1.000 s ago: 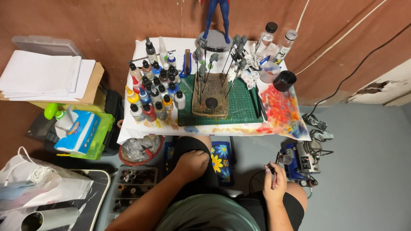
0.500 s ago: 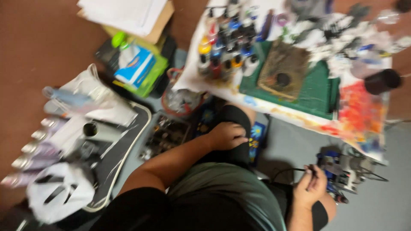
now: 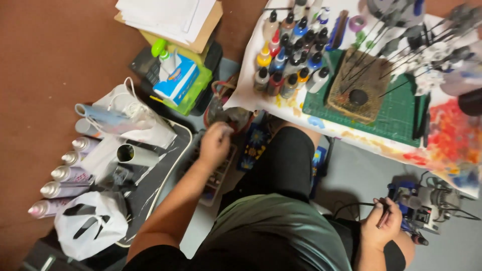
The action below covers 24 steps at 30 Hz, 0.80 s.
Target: The person is using an airbrush to paint small plastic model components at a workstation.
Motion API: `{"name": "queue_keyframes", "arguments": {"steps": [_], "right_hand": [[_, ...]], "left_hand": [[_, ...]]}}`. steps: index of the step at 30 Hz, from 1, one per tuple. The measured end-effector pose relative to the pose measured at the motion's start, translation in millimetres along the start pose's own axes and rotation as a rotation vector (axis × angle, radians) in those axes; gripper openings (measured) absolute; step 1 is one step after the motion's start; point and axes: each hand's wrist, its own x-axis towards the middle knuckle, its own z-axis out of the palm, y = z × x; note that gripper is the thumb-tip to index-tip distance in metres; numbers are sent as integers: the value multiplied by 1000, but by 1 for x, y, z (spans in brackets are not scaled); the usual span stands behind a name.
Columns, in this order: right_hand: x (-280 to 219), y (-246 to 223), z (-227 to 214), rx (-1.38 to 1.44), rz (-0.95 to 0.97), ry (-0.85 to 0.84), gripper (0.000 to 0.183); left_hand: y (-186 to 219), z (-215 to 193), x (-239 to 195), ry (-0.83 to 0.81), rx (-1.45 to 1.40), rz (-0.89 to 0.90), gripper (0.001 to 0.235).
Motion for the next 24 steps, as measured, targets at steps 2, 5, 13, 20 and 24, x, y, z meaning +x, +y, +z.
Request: {"name": "queue_keyframes", "arguments": {"steps": [2, 5, 13, 20, 24], "right_hand": [[1, -1, -3, -63, -42, 0, 21], [3, -4, -6, -189, -96, -12, 22], [0, -11, -9, -275, 72, 41, 22], [0, -6, -7, -217, 117, 41, 23], [-3, 4, -6, -213, 92, 27, 24]], "left_hand": [[29, -14, 52, 89, -26, 72, 12], [48, -27, 128, 136, -1, 126, 7], [59, -2, 284, -12, -132, 185, 12], [59, 28, 355, -235, 221, 140, 18], [61, 51, 389, -478, 393, -38, 36]]}}
